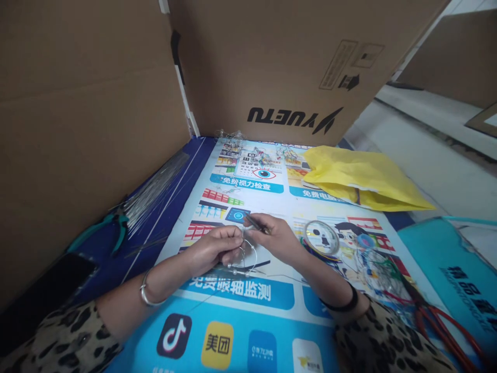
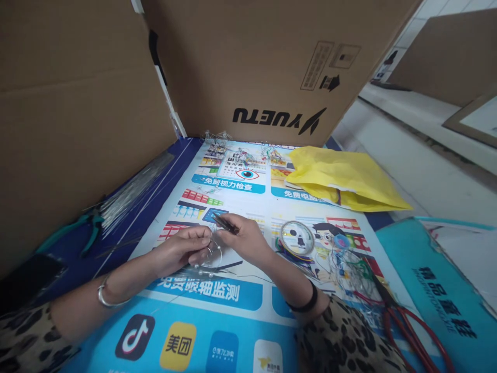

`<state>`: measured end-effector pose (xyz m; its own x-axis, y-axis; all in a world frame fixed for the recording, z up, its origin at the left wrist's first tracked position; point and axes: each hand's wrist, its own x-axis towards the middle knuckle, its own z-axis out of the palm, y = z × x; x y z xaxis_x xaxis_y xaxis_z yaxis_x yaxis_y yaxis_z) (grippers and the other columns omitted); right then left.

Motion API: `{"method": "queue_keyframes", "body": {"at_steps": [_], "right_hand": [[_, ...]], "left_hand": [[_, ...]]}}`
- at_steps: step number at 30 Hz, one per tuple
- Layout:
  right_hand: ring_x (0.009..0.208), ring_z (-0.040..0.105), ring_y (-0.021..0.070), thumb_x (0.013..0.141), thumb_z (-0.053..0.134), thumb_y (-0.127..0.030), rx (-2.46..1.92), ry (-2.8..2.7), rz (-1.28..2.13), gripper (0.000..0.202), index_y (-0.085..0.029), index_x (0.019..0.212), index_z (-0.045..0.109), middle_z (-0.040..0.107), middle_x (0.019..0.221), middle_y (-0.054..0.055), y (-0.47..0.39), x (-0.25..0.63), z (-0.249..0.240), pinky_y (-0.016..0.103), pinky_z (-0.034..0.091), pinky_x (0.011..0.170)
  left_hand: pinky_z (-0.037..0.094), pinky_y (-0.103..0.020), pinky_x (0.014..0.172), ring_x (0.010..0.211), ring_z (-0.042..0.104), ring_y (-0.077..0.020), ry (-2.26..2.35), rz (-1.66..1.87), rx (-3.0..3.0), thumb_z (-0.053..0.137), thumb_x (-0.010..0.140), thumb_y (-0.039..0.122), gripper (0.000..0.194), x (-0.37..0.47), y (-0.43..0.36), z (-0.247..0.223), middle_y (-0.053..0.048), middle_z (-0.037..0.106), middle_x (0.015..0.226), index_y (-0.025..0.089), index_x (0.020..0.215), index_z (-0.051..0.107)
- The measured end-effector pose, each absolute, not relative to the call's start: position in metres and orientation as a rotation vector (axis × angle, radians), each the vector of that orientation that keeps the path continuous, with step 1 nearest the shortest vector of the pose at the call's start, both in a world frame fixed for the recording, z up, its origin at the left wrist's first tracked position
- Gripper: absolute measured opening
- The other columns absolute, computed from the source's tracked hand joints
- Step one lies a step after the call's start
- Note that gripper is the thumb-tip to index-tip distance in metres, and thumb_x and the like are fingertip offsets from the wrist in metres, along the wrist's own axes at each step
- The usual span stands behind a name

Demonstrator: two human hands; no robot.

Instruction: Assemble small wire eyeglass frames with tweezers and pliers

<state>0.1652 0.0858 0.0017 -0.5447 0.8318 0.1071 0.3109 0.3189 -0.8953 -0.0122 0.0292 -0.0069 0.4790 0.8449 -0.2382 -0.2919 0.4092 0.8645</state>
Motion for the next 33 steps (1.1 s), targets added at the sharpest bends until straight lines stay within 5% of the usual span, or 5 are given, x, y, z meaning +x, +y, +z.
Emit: {"method": "queue_keyframes", "body": {"at_steps": [15, 25, 33], "right_hand": [[0.056, 0.042, 0.0074, 0.071, 0.058, -0.022, -1.065, -1.941, 1.370, 0.007, -0.016, 0.075, 0.057, 0.049, 0.061, -0.006, 0.088, 0.166, 0.007, 0.021, 0.034, 0.054], [0.055, 0.039, 0.0074, 0.070, 0.059, -0.024, -1.110, -1.837, 1.490, 0.010, -0.017, 0.074, 0.055, 0.048, 0.061, -0.006, 0.089, 0.168, 0.019, 0.021, 0.031, 0.051], [0.057, 0.041, 0.0087, 0.070, 0.059, -0.025, -1.147, -1.838, 1.448, 0.009, -0.018, 0.073, 0.053, 0.050, 0.063, -0.005, 0.087, 0.167, 0.020, 0.022, 0.033, 0.054]], "left_hand": [[0.018, -0.022, 0.044, 0.039, 0.032, -0.0047, 0.771, 0.761, 0.856, 0.057, 0.080, 0.032, 0.023, -0.011, 0.028, -0.006, 0.006, 0.043, 0.046, 0.016, 0.068, 0.047], [0.026, -0.019, 0.044, 0.045, 0.039, -0.0044, 0.997, 0.922, 0.820, 0.056, 0.081, 0.035, 0.023, -0.006, 0.027, -0.006, 0.003, 0.051, 0.062, 0.016, 0.073, 0.047], [0.036, -0.020, 0.047, 0.046, 0.045, -0.0075, 1.150, 1.023, 0.932, 0.052, 0.082, 0.034, 0.022, 0.000, 0.024, -0.010, 0.004, 0.052, 0.052, 0.017, 0.071, 0.044]]}}
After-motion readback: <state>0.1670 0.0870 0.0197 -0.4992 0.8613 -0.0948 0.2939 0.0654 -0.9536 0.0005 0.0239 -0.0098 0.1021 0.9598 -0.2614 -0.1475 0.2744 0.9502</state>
